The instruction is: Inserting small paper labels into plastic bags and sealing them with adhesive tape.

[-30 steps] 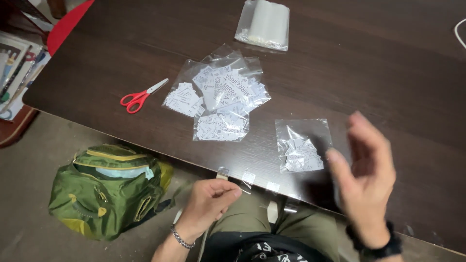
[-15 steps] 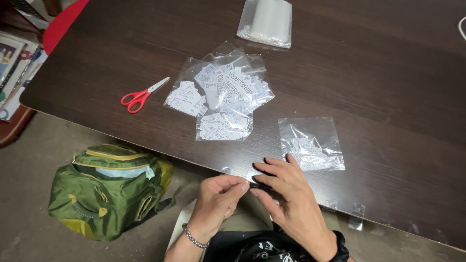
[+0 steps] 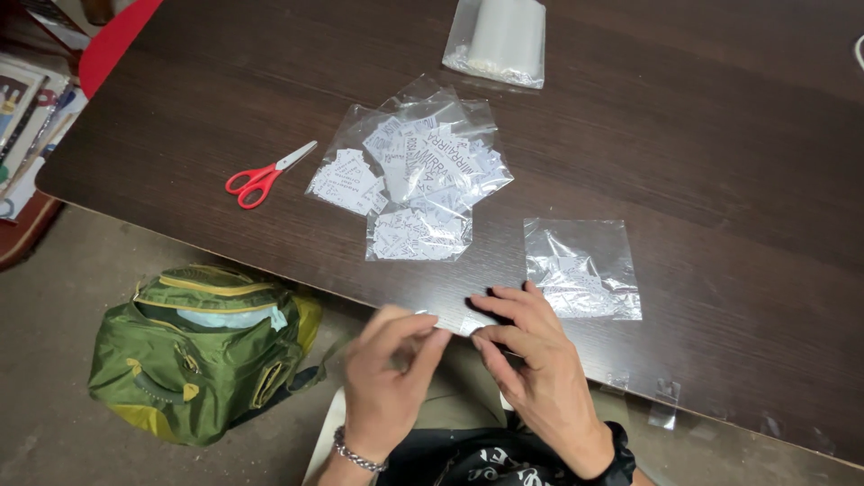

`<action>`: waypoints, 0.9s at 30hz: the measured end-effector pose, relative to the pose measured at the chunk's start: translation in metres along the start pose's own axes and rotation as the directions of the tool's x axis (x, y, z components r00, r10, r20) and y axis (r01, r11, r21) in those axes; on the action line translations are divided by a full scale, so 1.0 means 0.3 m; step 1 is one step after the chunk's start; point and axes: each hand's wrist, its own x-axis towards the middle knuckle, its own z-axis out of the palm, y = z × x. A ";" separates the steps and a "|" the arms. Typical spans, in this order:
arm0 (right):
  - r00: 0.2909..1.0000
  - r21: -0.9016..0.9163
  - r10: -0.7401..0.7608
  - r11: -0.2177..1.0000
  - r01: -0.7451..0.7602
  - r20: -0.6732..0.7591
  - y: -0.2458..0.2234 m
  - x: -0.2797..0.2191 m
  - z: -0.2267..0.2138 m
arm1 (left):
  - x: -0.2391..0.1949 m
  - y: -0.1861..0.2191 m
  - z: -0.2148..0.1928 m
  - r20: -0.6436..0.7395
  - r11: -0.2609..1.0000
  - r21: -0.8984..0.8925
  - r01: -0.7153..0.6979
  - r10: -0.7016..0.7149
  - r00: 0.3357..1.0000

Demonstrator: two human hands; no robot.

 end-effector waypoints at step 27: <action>0.940 -0.140 -0.207 0.975 0.174 -0.271 -0.084 0.040 -0.137 | 0.054 0.172 0.050 -0.143 0.863 0.024 -0.504 0.502 0.853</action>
